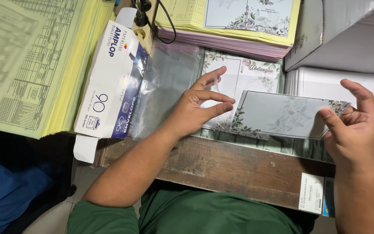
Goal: Folding and stacking printed invitation cards on a workbench
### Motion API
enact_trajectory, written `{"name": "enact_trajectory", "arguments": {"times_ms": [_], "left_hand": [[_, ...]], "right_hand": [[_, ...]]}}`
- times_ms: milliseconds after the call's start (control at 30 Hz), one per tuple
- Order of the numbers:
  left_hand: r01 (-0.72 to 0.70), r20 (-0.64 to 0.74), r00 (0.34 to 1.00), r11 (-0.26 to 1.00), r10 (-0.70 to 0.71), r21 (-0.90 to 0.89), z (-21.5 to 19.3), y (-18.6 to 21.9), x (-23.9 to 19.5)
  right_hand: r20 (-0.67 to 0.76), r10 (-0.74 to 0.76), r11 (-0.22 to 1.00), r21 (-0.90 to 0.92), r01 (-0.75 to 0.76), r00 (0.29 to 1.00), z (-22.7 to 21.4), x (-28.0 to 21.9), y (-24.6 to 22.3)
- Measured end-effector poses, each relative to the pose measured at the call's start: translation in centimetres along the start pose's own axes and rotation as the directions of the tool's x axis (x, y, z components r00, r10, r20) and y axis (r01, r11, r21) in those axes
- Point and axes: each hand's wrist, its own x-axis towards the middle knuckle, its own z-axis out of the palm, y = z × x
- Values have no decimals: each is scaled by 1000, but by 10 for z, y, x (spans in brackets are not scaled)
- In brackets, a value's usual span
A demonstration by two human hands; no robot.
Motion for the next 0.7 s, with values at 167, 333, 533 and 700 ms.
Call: {"name": "enact_trajectory", "arguments": {"times_ms": [167, 333, 533, 700], "left_hand": [[21, 43, 999, 998, -19, -59, -2, -4, 1], [51, 67, 997, 994, -45, -101, -1, 3, 2], [100, 29, 995, 995, -100, 9, 0, 14, 1], [133, 29, 991, 991, -133, 3, 1, 15, 1]], "right_hand": [[-30, -3, 998, -66, 1, 1000, -2, 0, 5], [-52, 4, 998, -64, -8, 999, -3, 0, 6], [21, 68, 991, 117, -70, 997, -3, -2, -1], [48, 111, 968, 222, -119, 993, -8, -2, 6]]}}
